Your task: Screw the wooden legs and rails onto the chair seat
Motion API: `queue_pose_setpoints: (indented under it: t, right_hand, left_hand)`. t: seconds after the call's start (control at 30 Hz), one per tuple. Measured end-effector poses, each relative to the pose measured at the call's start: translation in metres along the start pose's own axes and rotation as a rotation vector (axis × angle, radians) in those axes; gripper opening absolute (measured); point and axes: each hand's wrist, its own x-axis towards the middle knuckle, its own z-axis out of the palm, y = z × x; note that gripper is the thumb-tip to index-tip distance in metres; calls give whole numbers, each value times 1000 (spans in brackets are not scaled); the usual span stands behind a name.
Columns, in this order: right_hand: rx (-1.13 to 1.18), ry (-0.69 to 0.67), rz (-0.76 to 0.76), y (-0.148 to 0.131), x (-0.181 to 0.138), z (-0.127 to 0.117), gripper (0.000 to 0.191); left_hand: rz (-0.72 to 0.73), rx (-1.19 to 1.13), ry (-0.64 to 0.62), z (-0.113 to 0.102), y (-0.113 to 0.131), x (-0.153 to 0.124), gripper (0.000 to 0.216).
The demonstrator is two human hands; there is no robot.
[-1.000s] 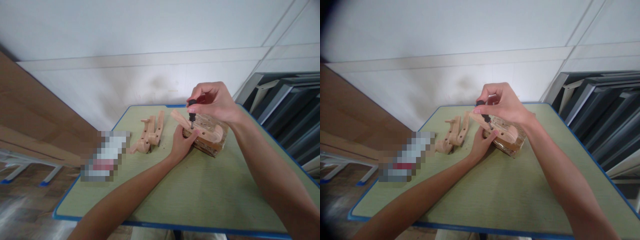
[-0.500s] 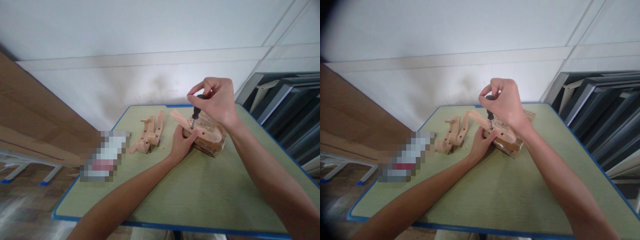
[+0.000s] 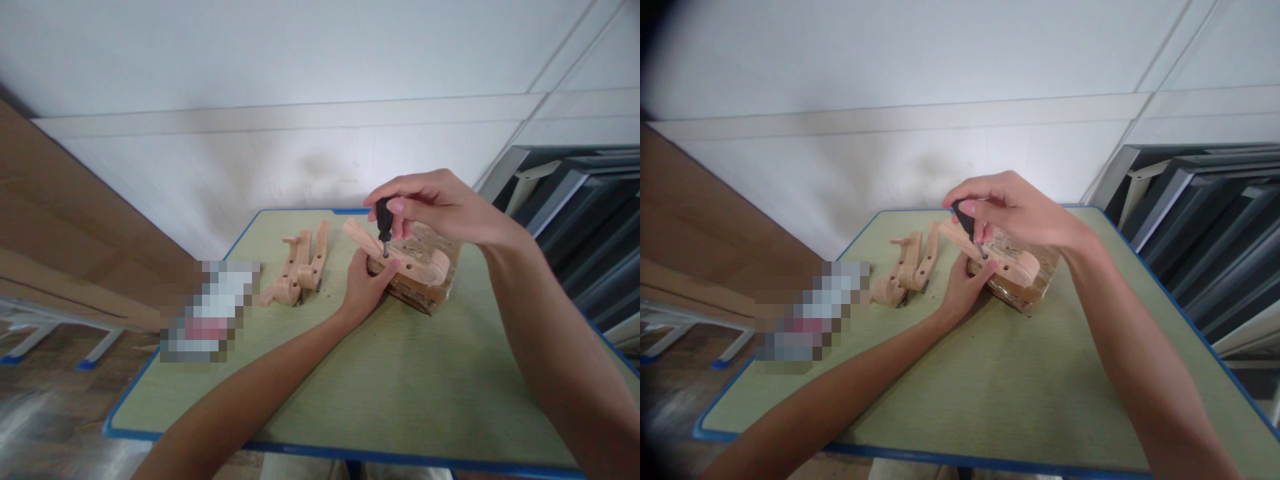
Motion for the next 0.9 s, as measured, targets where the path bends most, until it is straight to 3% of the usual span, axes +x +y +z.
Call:
queue_pose_setpoints:
  t: [0.27,0.67,0.9]
  right_hand:
    - [-84,184,-120,2,3,0,11]
    - [-102,508,-109,11,10,11,38]
    - [80,463,-13,11,9,16,41]
  left_hand:
    - [8,-24,0,0,1,-1,37]
    - [20,-32,-5,0,1,0,40]
    - [24,-32,-7,0,3,0,36]
